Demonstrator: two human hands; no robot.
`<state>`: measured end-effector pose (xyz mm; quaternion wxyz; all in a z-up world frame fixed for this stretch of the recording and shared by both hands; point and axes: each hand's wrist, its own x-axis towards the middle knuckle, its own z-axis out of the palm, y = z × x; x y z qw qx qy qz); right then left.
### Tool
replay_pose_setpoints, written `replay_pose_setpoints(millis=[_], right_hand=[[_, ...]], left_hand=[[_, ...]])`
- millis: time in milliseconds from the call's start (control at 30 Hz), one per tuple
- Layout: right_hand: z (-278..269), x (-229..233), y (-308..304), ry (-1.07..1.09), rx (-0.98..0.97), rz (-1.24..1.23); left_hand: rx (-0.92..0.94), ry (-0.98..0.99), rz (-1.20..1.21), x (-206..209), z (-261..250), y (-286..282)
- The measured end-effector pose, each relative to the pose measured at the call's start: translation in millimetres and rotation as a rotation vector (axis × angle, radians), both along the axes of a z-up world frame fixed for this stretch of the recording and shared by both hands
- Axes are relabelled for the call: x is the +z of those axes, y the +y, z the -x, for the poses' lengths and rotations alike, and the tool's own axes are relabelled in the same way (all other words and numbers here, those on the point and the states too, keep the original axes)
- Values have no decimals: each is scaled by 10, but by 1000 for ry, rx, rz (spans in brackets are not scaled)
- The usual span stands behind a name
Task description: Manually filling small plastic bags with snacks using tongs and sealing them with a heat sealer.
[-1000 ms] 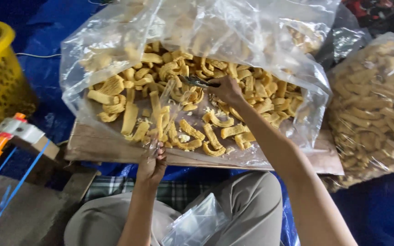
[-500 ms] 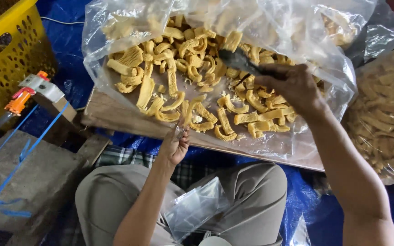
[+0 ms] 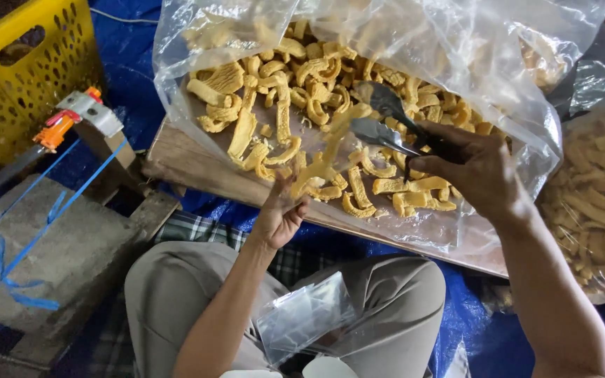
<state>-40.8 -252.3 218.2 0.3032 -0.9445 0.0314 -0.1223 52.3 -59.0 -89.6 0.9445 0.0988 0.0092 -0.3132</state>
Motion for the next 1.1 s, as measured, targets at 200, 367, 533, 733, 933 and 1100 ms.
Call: replay_pose_setpoints(millis=[200,367,533,733,933,1100], right_hand=[[-115,87,83,-61,159,-62],[-791,-479,-134,-232,44,42],[-1637,-1374,-662,-202,-85,654],[-2228,-1790,-809,-118,-110,876],[-1827,-1352,-651,-79,-141,644],[-1318,-766,-671,-170,-66,349]], left_hand=[[-162,-159,445,448,7,357],[112,-235,225,240,-153,503],[110,-263,124,-154,-157,708],[131,-230,-86,-288,-119,667],[159,49,-82,90,-148,613],[142,59,-92,-333,-240,397]])
